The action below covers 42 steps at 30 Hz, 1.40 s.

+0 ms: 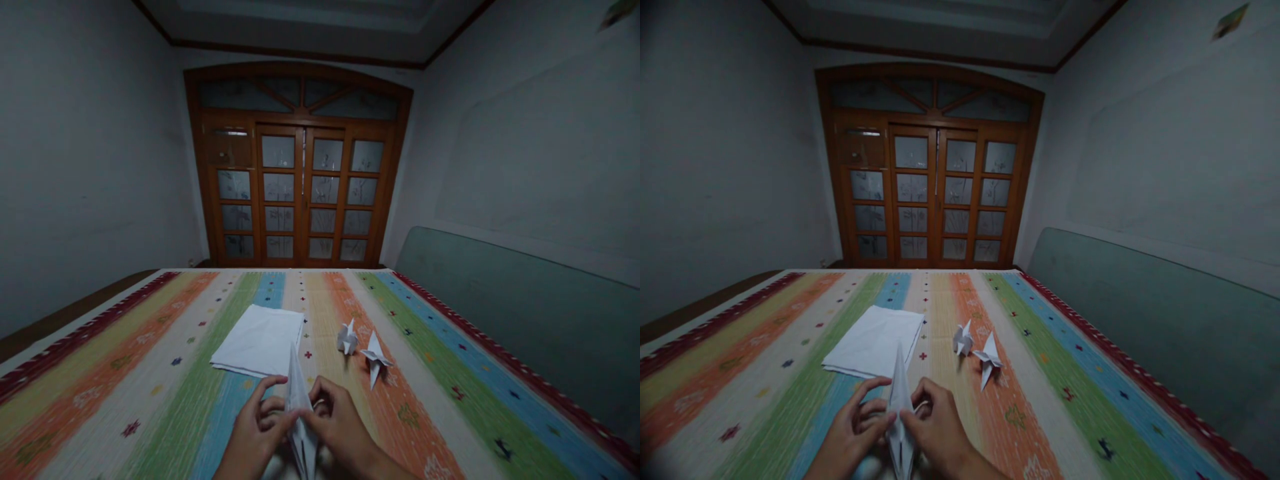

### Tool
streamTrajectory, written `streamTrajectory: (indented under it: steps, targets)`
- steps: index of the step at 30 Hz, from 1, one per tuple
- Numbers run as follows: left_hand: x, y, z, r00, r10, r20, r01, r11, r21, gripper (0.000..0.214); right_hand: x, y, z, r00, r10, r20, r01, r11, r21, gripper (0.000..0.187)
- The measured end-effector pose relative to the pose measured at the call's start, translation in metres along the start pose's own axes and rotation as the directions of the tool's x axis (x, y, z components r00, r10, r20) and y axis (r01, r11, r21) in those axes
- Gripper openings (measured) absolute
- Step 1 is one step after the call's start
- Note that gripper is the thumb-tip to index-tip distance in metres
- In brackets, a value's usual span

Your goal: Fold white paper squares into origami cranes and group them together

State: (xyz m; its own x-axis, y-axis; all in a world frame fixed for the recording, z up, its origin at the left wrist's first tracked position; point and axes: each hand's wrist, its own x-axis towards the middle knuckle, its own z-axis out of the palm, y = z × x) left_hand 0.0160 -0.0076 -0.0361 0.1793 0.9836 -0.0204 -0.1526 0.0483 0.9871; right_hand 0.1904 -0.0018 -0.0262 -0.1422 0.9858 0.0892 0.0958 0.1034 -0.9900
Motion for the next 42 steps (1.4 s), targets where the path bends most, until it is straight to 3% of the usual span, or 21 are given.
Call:
streamTrajectory:
  steps: [7, 11, 20, 24, 29, 32, 34, 38, 42]
  targets:
    - [0.001, -0.007, -0.004, 0.992, 0.118, 0.035, -0.119, 0.993, 0.026, 0.051, -0.002, -0.003, 0.000, 0.999, -0.002, 0.033, 0.000, 0.998, 0.062, 0.036]
    - [0.000, -0.008, -0.003, 0.988, 0.151, 0.010, -0.152, 0.987, 0.054, 0.048, -0.003, -0.003, 0.001, 0.996, -0.064, 0.058, 0.058, 0.995, 0.086, 0.033]
    - [-0.004, 0.009, 0.002, 0.977, 0.204, 0.057, -0.211, 0.967, 0.144, 0.034, -0.011, -0.004, 0.002, 0.988, -0.143, 0.062, 0.144, 0.989, -0.027, 0.035]
    - [-0.007, 0.014, 0.000, 0.961, 0.275, -0.002, -0.269, 0.940, 0.208, 0.025, -0.014, -0.004, 0.002, 0.972, -0.226, 0.059, 0.230, 0.970, -0.072, 0.029]
    - [-0.011, 0.012, -0.002, 0.927, 0.373, -0.039, -0.354, 0.904, 0.239, 0.023, -0.015, 0.000, 0.001, 0.937, -0.349, -0.031, 0.348, 0.937, -0.035, 0.030]
    - [-0.011, 0.008, -0.005, 0.917, 0.399, -0.030, -0.379, 0.890, 0.253, 0.027, -0.016, 0.001, -0.001, 0.917, -0.398, 0.014, 0.398, 0.915, -0.061, 0.024]
    - [-0.012, 0.006, -0.007, 0.909, 0.416, -0.035, -0.393, 0.881, 0.263, 0.028, -0.017, -0.001, -0.003, 0.914, -0.403, 0.039, 0.405, 0.910, -0.091, 0.024]
    - [-0.013, 0.006, -0.009, 0.881, 0.473, 0.010, -0.456, 0.843, 0.284, 0.009, -0.016, -0.005, -0.006, 0.918, -0.389, 0.073, 0.394, 0.916, -0.072, 0.018]
    - [-0.014, 0.009, -0.009, 0.888, 0.456, 0.058, -0.455, 0.854, 0.252, 0.007, -0.013, -0.004, -0.006, 0.933, -0.348, 0.096, 0.349, 0.937, 0.010, 0.013]
